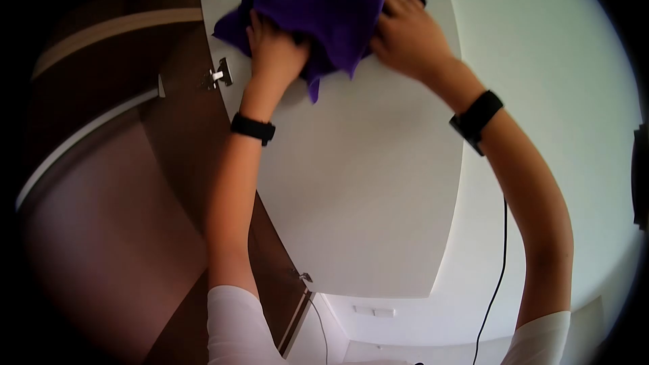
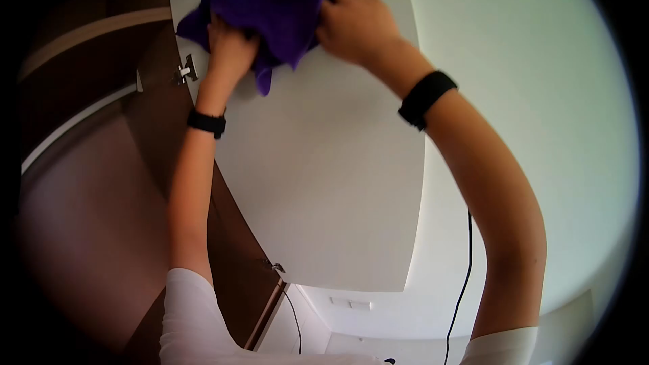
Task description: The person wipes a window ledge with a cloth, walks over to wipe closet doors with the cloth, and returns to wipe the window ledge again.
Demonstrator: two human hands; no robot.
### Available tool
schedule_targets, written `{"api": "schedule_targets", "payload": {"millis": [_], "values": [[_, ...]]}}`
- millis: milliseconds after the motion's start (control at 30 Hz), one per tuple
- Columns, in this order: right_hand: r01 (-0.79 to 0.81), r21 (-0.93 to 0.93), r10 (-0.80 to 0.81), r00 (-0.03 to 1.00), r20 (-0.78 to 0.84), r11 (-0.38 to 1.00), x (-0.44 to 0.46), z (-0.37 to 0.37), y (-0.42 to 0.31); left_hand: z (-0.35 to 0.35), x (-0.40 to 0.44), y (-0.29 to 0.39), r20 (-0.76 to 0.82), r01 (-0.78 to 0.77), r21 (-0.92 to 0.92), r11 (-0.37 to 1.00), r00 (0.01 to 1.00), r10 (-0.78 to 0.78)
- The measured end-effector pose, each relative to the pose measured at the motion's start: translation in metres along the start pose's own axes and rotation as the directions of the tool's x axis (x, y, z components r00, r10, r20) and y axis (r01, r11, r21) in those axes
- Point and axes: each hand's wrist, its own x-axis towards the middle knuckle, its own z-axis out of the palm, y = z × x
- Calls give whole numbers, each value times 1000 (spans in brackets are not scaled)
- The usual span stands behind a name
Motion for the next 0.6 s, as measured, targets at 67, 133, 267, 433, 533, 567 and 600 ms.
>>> {"api": "schedule_targets", "payload": {"millis": [67,133,267,433,533,567,600], "values": [[87,66,-90,995,44,994,-32,-5,-12,-2,-31,15,-47,-128,-26,991,991,127],[155,126,-176,968,180,980,-69,-25,-17,-10,-52,17,-67,-247,-85,965,968,241],[106,58,-114,980,165,993,-81,-33,29,-13,-26,-5,148,-216,-213,953,957,250],[-146,-71,161,937,311,987,22,-52,58,-17,54,-38,48,-8,-41,999,999,10],[-118,-142,151,958,245,983,23,-27,40,0,39,-22,-158,12,75,997,987,0],[-18,-129,52,963,264,992,11,-25,32,-4,22,-19,-123,17,73,997,992,-8],[74,-110,-41,960,278,991,-4,-25,20,-7,7,-21,50,14,112,994,999,-19]]}}
